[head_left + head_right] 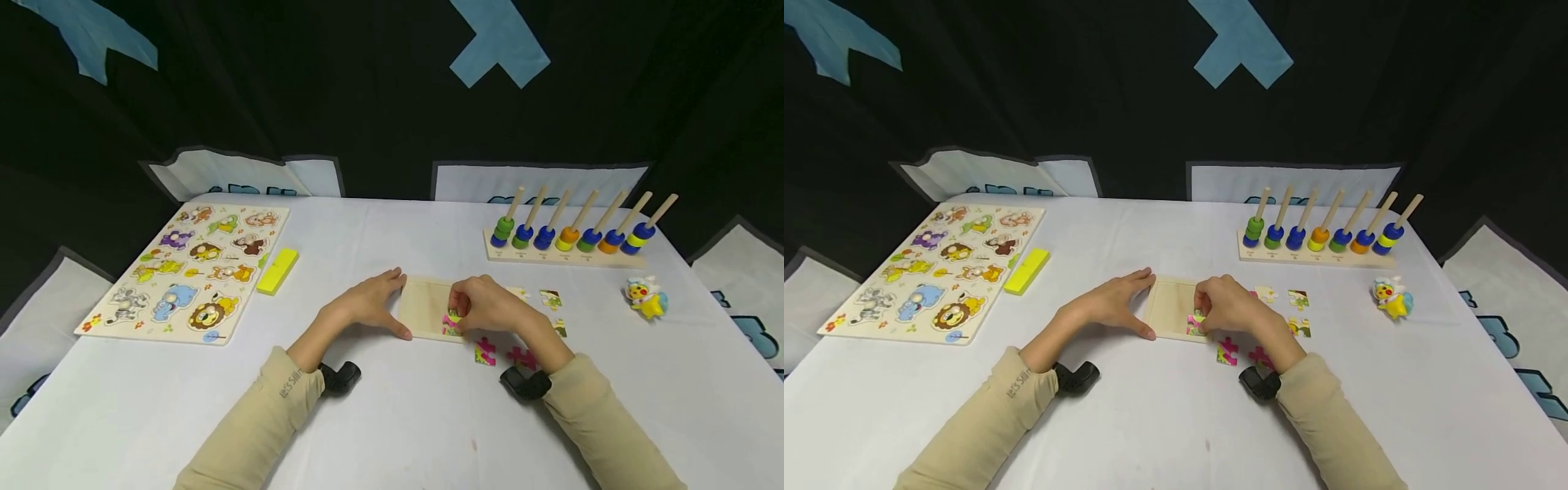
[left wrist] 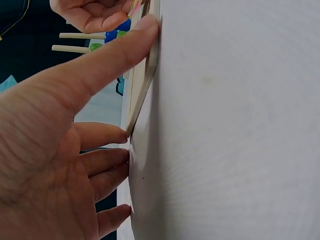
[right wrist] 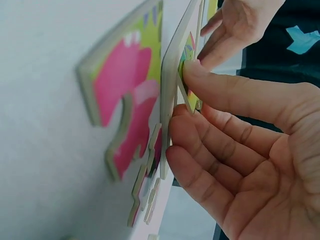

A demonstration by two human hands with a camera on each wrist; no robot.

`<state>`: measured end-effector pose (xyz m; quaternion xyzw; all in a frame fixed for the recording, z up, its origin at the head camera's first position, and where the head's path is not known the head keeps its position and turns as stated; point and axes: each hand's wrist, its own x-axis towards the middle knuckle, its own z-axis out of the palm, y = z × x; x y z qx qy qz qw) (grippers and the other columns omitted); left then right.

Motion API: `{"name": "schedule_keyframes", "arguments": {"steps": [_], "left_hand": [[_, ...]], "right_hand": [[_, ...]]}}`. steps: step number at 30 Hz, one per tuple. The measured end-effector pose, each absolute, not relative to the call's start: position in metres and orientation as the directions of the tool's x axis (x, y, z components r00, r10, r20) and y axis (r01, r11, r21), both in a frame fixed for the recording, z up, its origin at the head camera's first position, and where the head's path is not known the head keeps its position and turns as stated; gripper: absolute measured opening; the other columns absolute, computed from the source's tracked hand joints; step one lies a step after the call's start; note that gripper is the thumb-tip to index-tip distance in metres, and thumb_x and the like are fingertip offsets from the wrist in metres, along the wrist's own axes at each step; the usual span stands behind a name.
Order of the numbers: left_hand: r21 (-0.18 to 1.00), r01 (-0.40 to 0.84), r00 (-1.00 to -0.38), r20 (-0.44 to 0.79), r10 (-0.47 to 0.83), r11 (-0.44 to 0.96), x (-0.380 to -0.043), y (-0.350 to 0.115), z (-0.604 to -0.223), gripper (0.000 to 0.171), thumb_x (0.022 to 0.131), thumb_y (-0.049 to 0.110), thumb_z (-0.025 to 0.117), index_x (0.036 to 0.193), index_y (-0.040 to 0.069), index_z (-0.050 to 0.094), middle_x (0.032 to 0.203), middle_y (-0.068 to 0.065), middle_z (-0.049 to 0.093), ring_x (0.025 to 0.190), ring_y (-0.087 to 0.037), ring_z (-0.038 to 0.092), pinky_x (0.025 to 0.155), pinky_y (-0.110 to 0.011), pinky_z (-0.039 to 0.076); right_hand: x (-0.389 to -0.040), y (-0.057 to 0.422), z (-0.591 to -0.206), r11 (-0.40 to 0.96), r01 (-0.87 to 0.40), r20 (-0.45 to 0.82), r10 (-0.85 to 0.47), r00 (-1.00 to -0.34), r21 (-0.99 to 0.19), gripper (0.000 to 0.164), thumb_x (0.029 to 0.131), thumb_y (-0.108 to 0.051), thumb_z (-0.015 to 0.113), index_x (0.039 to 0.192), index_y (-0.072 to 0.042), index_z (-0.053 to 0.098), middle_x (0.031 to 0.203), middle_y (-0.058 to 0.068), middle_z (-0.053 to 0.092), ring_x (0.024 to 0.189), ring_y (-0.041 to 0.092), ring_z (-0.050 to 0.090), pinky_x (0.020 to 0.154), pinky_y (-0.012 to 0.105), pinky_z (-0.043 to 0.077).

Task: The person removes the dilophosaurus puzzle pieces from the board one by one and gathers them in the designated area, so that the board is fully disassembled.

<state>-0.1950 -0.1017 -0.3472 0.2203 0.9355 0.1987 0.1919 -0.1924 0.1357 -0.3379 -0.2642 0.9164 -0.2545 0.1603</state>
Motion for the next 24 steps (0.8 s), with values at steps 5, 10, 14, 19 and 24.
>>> {"name": "schedule_keyframes", "arguments": {"steps": [5,10,14,19,24], "left_hand": [[0.441,0.339,-0.829,-0.279,0.485,0.831,-0.1947,-0.1008,-0.3490,0.108,0.069,0.048,0.082,0.151,0.003,0.028,0.161,-0.012,0.017,0.149,-0.029,0.017,0.120,-0.046,0.022],[0.431,0.349,-0.829,-0.272,0.489,0.832,-0.1957,-0.1009,-0.3477,0.108,0.069,0.049,0.082,0.150,0.003,0.028,0.161,-0.012,0.017,0.149,-0.028,0.018,0.120,-0.045,0.022],[0.434,0.351,-0.828,-0.270,0.491,0.830,-0.1952,-0.1001,-0.3474,0.108,0.069,0.048,0.082,0.150,0.003,0.028,0.161,-0.013,0.018,0.149,-0.029,0.019,0.119,-0.046,0.023],[0.429,0.358,-0.824,-0.272,0.496,0.830,-0.1949,-0.1003,-0.3474,0.108,0.070,0.049,0.082,0.150,0.002,0.028,0.161,-0.013,0.018,0.149,-0.029,0.018,0.119,-0.047,0.023],[0.425,0.363,-0.825,-0.267,0.498,0.829,-0.1964,-0.1014,-0.3486,0.108,0.070,0.050,0.081,0.150,0.002,0.028,0.161,-0.014,0.017,0.149,-0.030,0.018,0.119,-0.047,0.022]], "right_hand": [[-0.1916,0.1352,-0.3401,0.719,-0.415,-0.156,-0.582,-0.798,-0.558,0.021,0.070,-0.004,0.080,0.085,-0.006,0.065,0.070,0.002,0.060,0.064,0.012,0.051,0.060,0.024,0.045],[-0.1915,0.1336,-0.3395,0.714,-0.425,-0.141,-0.586,-0.798,-0.557,0.022,0.070,-0.003,0.079,0.086,-0.007,0.064,0.070,0.000,0.060,0.064,0.012,0.051,0.061,0.024,0.046],[-0.1914,0.1340,-0.3402,0.702,-0.429,-0.130,-0.592,-0.795,-0.569,0.023,0.070,-0.002,0.079,0.087,-0.007,0.064,0.070,0.000,0.059,0.064,0.011,0.051,0.059,0.024,0.045],[-0.1915,0.1352,-0.3398,0.672,-0.459,-0.093,-0.615,-0.783,-0.581,0.017,0.073,0.000,0.076,0.086,-0.006,0.067,0.068,0.000,0.059,0.063,0.010,0.050,0.057,0.022,0.044],[-0.1914,0.1354,-0.3391,0.622,-0.507,-0.046,-0.657,-0.752,-0.596,0.006,0.077,-0.003,0.072,0.075,-0.007,0.068,0.064,-0.002,0.057,0.060,0.008,0.047,0.054,0.020,0.042]]}}
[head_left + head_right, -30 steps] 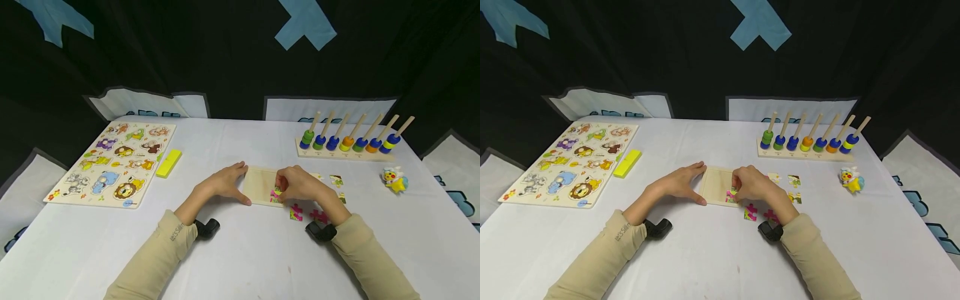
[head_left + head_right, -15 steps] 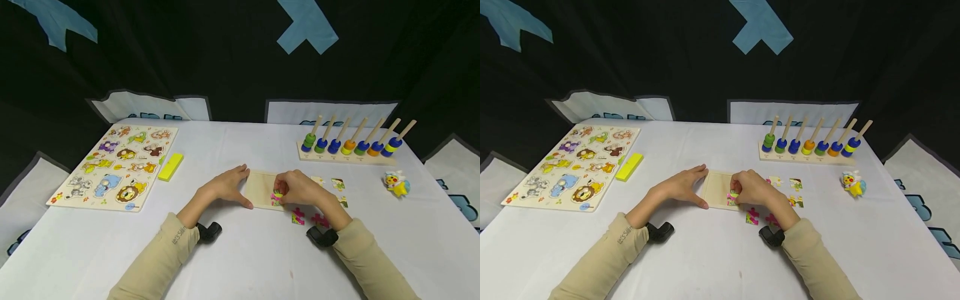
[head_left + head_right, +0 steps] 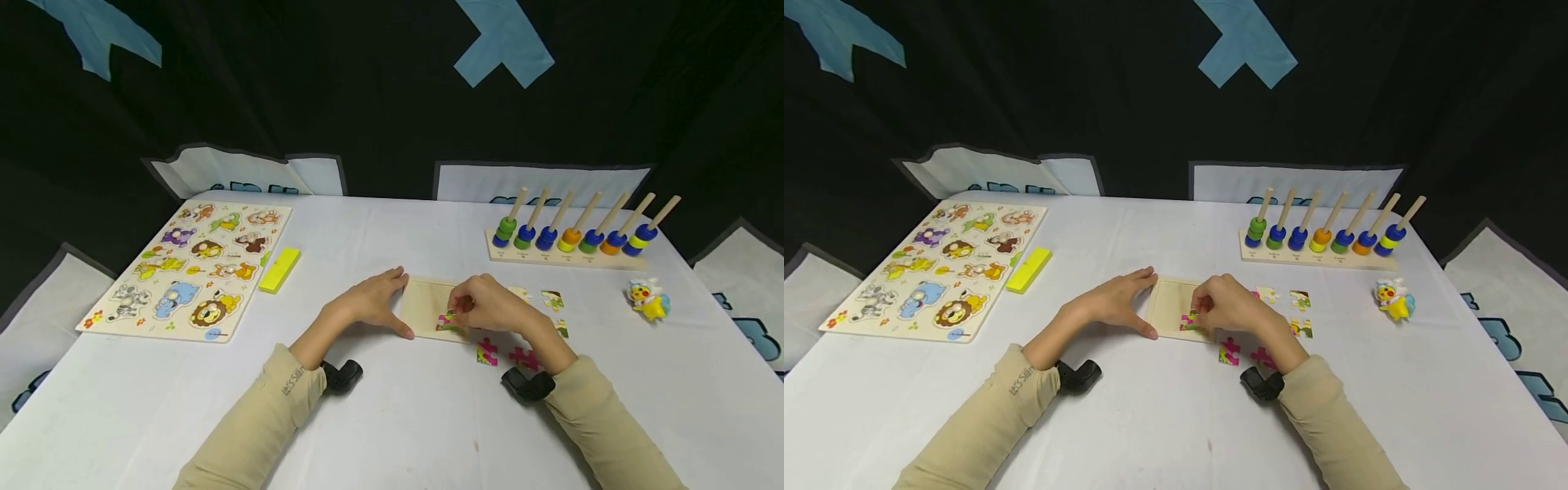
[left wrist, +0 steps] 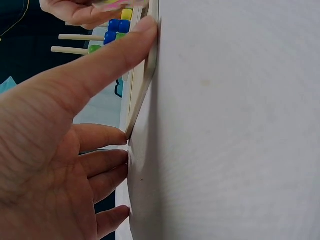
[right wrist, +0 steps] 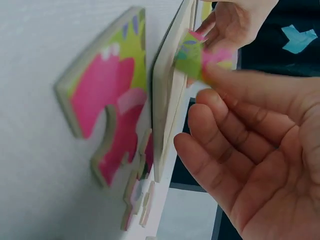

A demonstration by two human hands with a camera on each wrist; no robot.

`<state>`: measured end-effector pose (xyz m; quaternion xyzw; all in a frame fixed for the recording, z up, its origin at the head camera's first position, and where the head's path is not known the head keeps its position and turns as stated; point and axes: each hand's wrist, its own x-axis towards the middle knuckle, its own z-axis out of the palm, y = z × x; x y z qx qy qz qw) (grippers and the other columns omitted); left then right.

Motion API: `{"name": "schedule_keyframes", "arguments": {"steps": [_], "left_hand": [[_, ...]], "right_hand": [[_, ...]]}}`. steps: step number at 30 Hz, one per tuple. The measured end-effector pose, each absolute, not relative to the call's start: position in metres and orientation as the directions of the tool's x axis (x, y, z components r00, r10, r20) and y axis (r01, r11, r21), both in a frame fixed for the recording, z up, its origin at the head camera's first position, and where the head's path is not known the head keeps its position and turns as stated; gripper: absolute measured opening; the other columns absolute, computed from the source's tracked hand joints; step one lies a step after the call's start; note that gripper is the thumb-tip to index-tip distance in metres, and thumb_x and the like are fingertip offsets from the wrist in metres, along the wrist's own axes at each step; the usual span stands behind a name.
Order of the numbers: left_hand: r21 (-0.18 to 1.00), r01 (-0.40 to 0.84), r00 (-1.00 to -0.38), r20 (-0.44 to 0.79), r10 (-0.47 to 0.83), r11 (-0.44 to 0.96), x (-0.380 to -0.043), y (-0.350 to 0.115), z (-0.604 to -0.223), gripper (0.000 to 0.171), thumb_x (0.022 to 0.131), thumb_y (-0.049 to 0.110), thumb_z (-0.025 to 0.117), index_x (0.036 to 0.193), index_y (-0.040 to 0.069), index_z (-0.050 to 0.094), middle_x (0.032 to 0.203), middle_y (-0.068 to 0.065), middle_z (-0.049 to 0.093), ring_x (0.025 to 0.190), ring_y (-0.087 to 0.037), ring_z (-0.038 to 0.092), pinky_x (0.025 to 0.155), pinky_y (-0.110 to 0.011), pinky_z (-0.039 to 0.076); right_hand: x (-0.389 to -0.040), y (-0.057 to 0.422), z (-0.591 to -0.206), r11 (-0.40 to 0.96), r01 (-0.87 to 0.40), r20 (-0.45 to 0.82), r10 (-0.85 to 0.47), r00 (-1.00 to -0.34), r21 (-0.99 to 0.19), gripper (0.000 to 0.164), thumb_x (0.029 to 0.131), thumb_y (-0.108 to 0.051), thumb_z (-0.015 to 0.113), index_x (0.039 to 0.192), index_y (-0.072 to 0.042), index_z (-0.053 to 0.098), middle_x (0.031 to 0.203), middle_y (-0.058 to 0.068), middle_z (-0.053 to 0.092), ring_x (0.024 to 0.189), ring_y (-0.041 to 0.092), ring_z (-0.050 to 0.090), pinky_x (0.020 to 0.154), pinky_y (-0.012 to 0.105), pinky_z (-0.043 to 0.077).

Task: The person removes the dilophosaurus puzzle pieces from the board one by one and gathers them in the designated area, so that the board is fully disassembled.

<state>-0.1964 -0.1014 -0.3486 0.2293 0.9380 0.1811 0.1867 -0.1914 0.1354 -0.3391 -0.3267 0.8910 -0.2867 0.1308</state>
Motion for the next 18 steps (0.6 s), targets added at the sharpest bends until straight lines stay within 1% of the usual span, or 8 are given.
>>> {"name": "schedule_keyframes", "arguments": {"steps": [5,7,9,12,14,16,18], "left_hand": [[0.426,0.359,-0.827,-0.268,0.495,0.830,-0.197,-0.101,-0.348,0.108,0.069,0.050,0.081,0.150,0.003,0.028,0.161,-0.013,0.017,0.148,-0.030,0.019,0.119,-0.047,0.022],[0.427,0.358,-0.827,-0.267,0.494,0.830,-0.197,-0.101,-0.348,0.108,0.070,0.051,0.081,0.151,0.003,0.028,0.161,-0.013,0.017,0.148,-0.030,0.019,0.119,-0.047,0.023],[0.427,0.356,-0.828,-0.269,0.492,0.831,-0.197,-0.100,-0.348,0.108,0.070,0.051,0.081,0.151,0.003,0.028,0.161,-0.013,0.017,0.148,-0.030,0.019,0.119,-0.047,0.023],[0.428,0.353,-0.828,-0.271,0.491,0.832,-0.197,-0.100,-0.347,0.108,0.070,0.051,0.081,0.151,0.003,0.028,0.161,-0.013,0.017,0.148,-0.030,0.018,0.119,-0.048,0.022],[0.426,0.352,-0.828,-0.273,0.490,0.833,-0.198,-0.101,-0.348,0.108,0.070,0.051,0.081,0.151,0.003,0.028,0.161,-0.013,0.017,0.149,-0.030,0.018,0.119,-0.048,0.022],[0.425,0.355,-0.827,-0.273,0.492,0.833,-0.198,-0.101,-0.349,0.108,0.070,0.051,0.081,0.151,0.004,0.028,0.161,-0.012,0.017,0.149,-0.030,0.018,0.119,-0.048,0.022],[0.425,0.357,-0.827,-0.271,0.493,0.832,-0.198,-0.101,-0.349,0.108,0.070,0.050,0.081,0.151,0.004,0.028,0.161,-0.012,0.017,0.149,-0.030,0.018,0.119,-0.047,0.022]], "right_hand": [[-0.189,0.133,-0.337,0.579,-0.542,-0.037,-0.703,-0.710,-0.610,0.009,0.080,-0.006,0.071,0.071,-0.008,0.068,0.064,-0.004,0.061,0.059,0.005,0.050,0.055,0.019,0.044],[-0.188,0.132,-0.335,0.575,-0.539,-0.036,-0.704,-0.709,-0.616,0.008,0.080,-0.005,0.071,0.073,-0.008,0.069,0.064,-0.004,0.063,0.059,0.005,0.052,0.055,0.019,0.047],[-0.187,0.133,-0.331,0.577,-0.529,-0.039,-0.698,-0.715,-0.622,0.002,0.079,-0.003,0.071,0.080,-0.005,0.071,0.065,-0.002,0.066,0.058,0.004,0.054,0.055,0.020,0.048],[-0.187,0.135,-0.324,0.575,-0.516,-0.044,-0.694,-0.719,-0.635,0.018,0.080,0.000,0.069,0.098,0.000,0.072,0.069,0.001,0.068,0.058,0.006,0.055,0.054,0.021,0.049],[-0.186,0.138,-0.320,0.567,-0.503,-0.047,-0.693,-0.720,-0.653,0.026,0.082,0.002,0.066,0.108,0.001,0.070,0.070,0.004,0.068,0.057,0.009,0.056,0.052,0.022,0.048],[-0.186,0.141,-0.316,0.565,-0.495,-0.043,-0.686,-0.726,-0.660,0.027,0.084,0.002,0.065,0.110,0.001,0.069,0.071,0.005,0.068,0.058,0.011,0.055,0.052,0.023,0.048],[-0.185,0.147,-0.313,0.569,-0.488,-0.036,-0.675,-0.737,-0.662,0.025,0.084,0.002,0.065,0.108,0.000,0.070,0.072,0.005,0.066,0.059,0.012,0.053,0.053,0.022,0.047]]}}
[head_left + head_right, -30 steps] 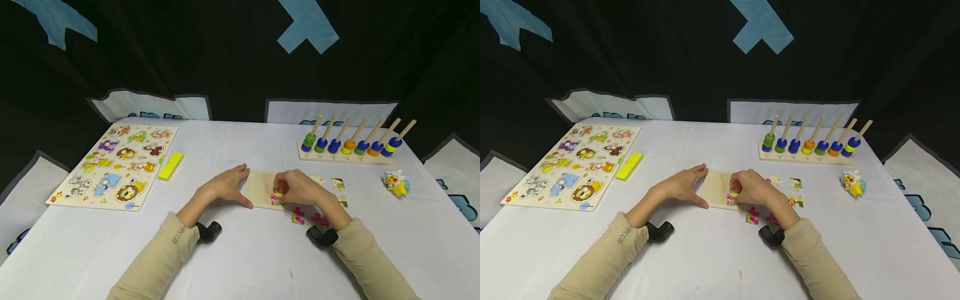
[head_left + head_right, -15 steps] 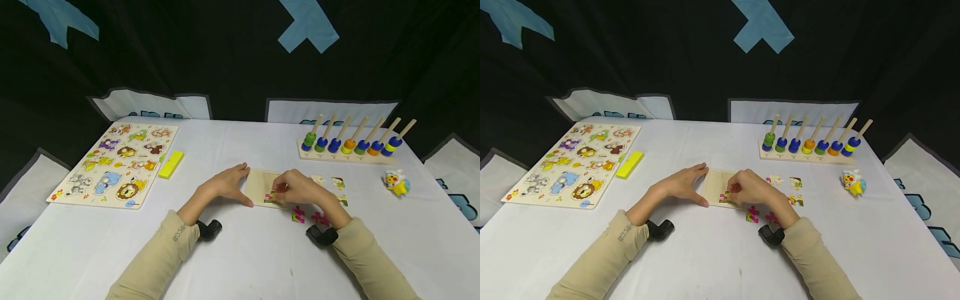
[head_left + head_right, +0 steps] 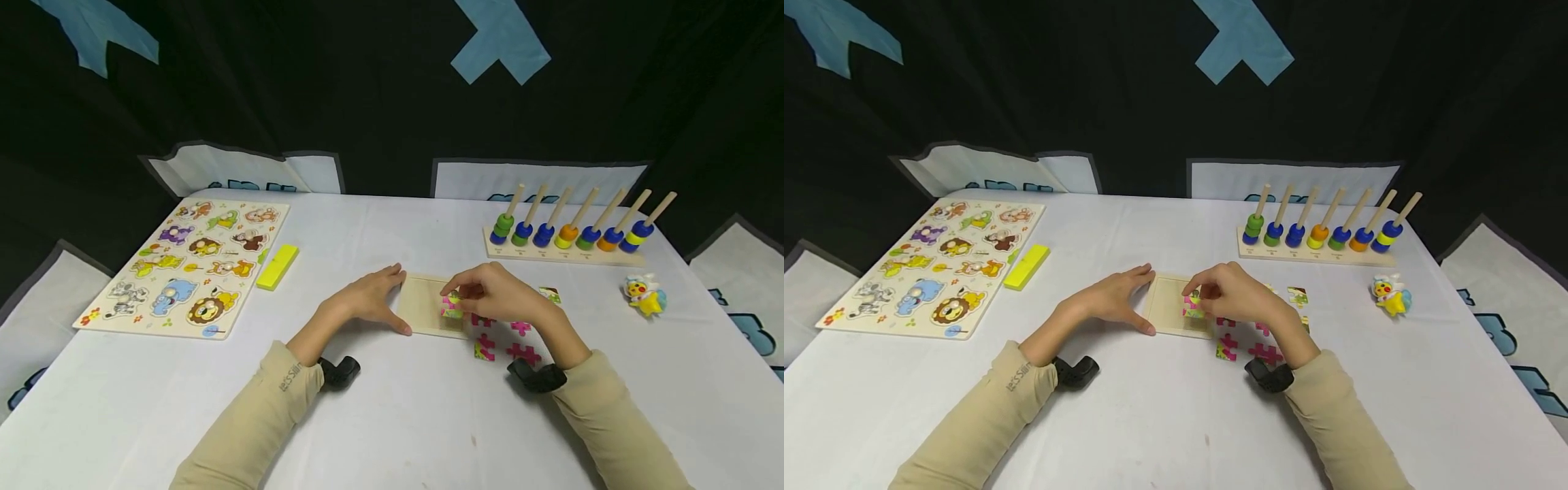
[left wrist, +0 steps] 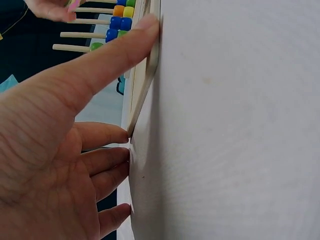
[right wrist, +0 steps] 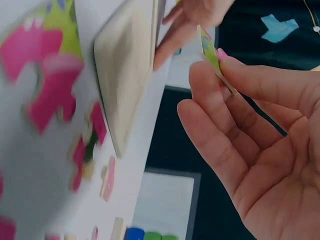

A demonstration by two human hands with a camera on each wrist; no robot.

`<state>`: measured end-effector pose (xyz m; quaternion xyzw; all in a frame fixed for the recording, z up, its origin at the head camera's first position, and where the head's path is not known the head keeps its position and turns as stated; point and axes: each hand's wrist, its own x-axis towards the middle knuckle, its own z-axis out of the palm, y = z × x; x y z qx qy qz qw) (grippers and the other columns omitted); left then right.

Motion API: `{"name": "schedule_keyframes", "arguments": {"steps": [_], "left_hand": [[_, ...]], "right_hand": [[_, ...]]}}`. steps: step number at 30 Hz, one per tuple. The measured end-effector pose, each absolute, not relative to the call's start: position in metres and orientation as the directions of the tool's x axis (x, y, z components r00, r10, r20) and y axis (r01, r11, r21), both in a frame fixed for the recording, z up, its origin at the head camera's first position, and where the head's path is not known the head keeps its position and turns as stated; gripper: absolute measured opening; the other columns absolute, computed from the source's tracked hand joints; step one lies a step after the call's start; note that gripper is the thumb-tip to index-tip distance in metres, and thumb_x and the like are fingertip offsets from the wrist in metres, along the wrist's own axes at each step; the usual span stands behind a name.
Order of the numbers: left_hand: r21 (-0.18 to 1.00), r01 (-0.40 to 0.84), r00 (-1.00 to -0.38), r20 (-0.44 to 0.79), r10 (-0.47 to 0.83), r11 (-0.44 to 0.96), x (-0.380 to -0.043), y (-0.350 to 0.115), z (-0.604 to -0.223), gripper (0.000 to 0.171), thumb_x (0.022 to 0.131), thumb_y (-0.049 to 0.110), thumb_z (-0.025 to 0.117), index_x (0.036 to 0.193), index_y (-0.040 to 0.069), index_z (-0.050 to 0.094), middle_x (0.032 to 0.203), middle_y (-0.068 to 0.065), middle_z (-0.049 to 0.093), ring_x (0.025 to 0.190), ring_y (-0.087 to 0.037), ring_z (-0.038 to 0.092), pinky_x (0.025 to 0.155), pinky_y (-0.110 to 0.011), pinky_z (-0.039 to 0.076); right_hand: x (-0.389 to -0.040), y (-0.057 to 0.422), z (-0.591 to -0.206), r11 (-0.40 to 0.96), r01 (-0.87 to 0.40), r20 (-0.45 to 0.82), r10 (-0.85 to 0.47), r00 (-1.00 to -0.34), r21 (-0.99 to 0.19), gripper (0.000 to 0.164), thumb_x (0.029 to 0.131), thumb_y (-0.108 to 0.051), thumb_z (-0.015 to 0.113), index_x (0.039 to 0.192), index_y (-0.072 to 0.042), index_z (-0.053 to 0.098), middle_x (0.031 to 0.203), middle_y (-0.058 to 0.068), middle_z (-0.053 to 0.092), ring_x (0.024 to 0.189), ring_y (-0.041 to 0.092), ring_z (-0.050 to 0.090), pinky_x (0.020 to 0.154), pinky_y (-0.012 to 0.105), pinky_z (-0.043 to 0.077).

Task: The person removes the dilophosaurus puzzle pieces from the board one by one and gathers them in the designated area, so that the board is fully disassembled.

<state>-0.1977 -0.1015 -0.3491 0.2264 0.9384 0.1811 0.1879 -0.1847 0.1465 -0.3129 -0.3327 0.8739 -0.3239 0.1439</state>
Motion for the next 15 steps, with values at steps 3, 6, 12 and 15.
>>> {"name": "schedule_keyframes", "arguments": {"steps": [3,6,12,15], "left_hand": [[0.427,0.359,-0.826,-0.269,0.496,0.830,-0.198,-0.102,-0.349,0.108,0.070,0.050,0.081,0.151,0.004,0.027,0.161,-0.012,0.016,0.149,-0.029,0.017,0.120,-0.047,0.021],[0.427,0.359,-0.826,-0.269,0.496,0.830,-0.197,-0.102,-0.348,0.108,0.070,0.051,0.081,0.151,0.004,0.026,0.161,-0.012,0.016,0.149,-0.029,0.016,0.120,-0.047,0.020],[0.427,0.363,-0.821,-0.273,0.501,0.828,-0.197,-0.101,-0.348,0.108,0.071,0.050,0.080,0.151,0.003,0.025,0.161,-0.012,0.015,0.149,-0.029,0.015,0.120,-0.046,0.020],[0.426,0.368,-0.819,-0.272,0.505,0.826,-0.196,-0.101,-0.347,0.108,0.072,0.050,0.080,0.151,0.002,0.025,0.161,-0.013,0.015,0.149,-0.029,0.015,0.120,-0.045,0.019]], "right_hand": [[-0.183,0.159,-0.311,0.583,-0.480,-0.039,-0.661,-0.749,-0.655,0.022,0.084,0.000,0.066,0.106,-0.002,0.071,0.074,0.003,0.065,0.060,0.012,0.050,0.055,0.021,0.046],[-0.180,0.175,-0.311,0.587,-0.455,-0.060,-0.654,-0.755,-0.670,0.021,0.086,0.000,0.065,0.106,-0.001,0.071,0.076,0.003,0.069,0.061,0.014,0.057,0.055,0.022,0.046],[-0.175,0.208,-0.315,0.624,-0.392,-0.119,-0.617,-0.778,-0.676,0.020,0.086,0.001,0.063,0.105,0.000,0.070,0.079,0.004,0.070,0.064,0.021,0.062,0.055,0.023,0.050],[-0.171,0.223,-0.315,0.642,-0.376,-0.141,-0.605,-0.783,-0.669,0.019,0.086,0.001,0.063,0.103,0.000,0.071,0.078,0.003,0.069,0.064,0.020,0.061,0.056,0.023,0.050]]}}
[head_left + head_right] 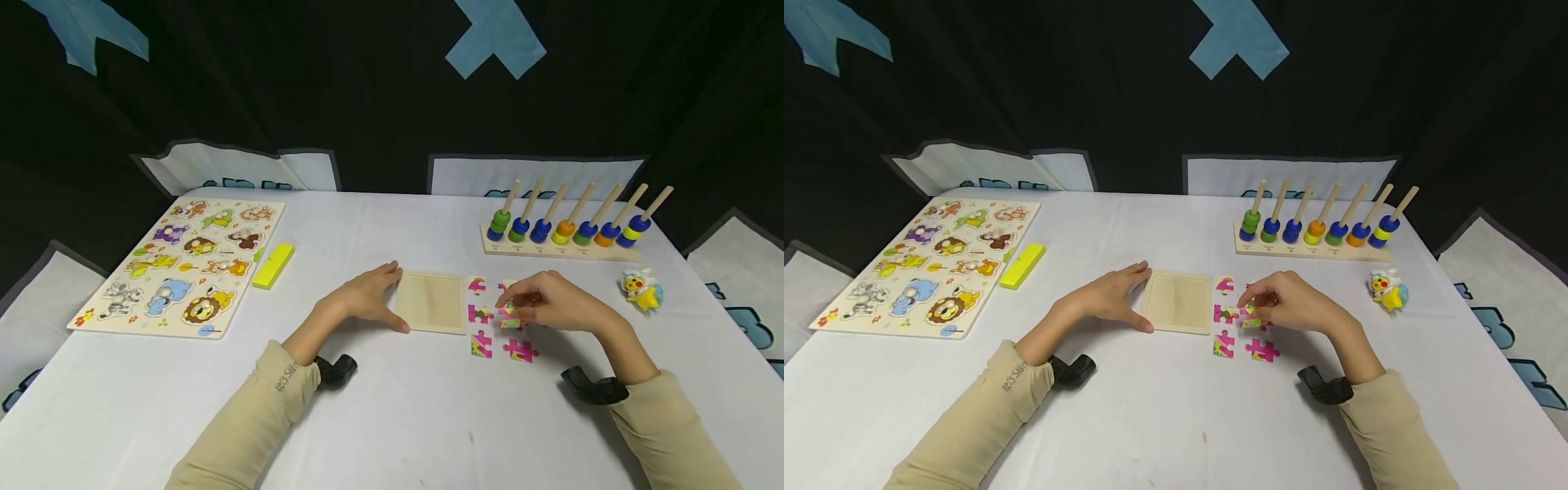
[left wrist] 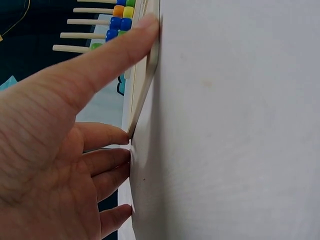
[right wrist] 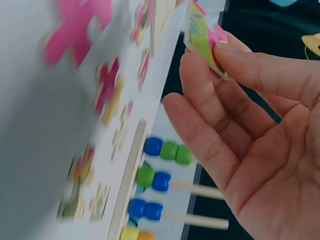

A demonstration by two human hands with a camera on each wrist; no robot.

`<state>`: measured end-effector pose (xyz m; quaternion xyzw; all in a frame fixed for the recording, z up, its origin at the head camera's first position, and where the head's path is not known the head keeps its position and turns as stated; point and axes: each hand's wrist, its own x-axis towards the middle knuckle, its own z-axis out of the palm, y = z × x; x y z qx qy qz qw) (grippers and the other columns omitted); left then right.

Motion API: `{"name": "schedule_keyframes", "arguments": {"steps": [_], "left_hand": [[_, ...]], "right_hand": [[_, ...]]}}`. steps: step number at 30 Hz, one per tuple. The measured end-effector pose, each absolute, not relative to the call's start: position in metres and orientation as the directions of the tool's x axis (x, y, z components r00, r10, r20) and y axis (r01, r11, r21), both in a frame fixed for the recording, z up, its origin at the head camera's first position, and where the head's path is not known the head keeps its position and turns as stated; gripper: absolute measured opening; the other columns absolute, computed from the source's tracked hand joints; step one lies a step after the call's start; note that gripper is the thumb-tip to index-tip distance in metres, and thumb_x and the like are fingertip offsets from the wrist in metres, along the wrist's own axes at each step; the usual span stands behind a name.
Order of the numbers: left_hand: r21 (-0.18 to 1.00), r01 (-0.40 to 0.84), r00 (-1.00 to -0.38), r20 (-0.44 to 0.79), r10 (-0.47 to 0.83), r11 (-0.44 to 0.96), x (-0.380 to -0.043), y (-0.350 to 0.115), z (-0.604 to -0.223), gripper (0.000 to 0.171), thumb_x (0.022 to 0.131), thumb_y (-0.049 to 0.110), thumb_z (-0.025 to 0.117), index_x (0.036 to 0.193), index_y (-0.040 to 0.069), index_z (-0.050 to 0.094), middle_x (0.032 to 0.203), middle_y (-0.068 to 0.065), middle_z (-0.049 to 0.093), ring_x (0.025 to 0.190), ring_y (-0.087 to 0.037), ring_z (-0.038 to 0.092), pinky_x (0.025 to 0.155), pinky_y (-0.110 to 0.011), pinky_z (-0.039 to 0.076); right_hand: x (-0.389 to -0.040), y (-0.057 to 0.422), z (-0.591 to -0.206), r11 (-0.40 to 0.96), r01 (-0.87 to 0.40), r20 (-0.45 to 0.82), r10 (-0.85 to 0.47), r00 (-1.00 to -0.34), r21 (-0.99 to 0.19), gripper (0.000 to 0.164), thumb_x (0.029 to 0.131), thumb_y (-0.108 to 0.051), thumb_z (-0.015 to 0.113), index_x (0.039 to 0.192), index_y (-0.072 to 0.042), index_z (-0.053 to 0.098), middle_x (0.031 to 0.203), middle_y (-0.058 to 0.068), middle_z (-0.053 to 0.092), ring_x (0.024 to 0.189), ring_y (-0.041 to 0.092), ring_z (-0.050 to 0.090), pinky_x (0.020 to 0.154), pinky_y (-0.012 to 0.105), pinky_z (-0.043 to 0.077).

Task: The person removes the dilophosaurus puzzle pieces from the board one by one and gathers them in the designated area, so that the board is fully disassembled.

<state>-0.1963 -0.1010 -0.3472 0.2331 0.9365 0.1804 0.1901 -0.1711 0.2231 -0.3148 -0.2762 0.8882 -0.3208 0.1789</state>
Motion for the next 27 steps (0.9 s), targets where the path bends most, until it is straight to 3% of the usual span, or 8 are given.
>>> {"name": "schedule_keyframes", "arguments": {"steps": [5,14,27], "left_hand": [[0.430,0.375,-0.814,-0.271,0.514,0.821,-0.195,-0.101,-0.347,0.108,0.073,0.051,0.078,0.151,0.001,0.024,0.161,-0.015,0.013,0.150,-0.030,0.013,0.120,-0.046,0.019],[0.433,0.381,-0.805,-0.279,0.524,0.817,-0.196,-0.102,-0.348,0.108,0.074,0.051,0.077,0.152,0.001,0.021,0.162,-0.014,0.011,0.150,-0.030,0.011,0.121,-0.047,0.018],[0.423,0.377,-0.806,-0.288,0.517,0.824,-0.198,-0.103,-0.348,0.108,0.074,0.052,0.077,0.152,0.002,0.020,0.162,-0.013,0.010,0.150,-0.029,0.011,0.121,-0.046,0.018]], "right_hand": [[-0.165,0.245,-0.314,0.669,-0.360,-0.192,-0.603,-0.774,-0.650,0.018,0.084,-0.002,0.067,0.102,-0.002,0.072,0.080,0.000,0.066,0.066,0.011,0.054,0.059,0.021,0.049],[-0.165,0.267,-0.318,0.662,-0.248,-0.389,-0.657,-0.646,-0.707,0.017,0.074,-0.001,0.071,0.090,0.000,0.074,0.072,-0.001,0.061,0.063,0.005,0.050,0.058,0.021,0.046],[-0.172,0.274,-0.325,0.724,-0.215,-0.469,-0.613,-0.635,-0.655,0.017,0.071,0.000,0.070,0.088,-0.002,0.072,0.074,0.000,0.061,0.064,0.009,0.049,0.058,0.023,0.043]]}}
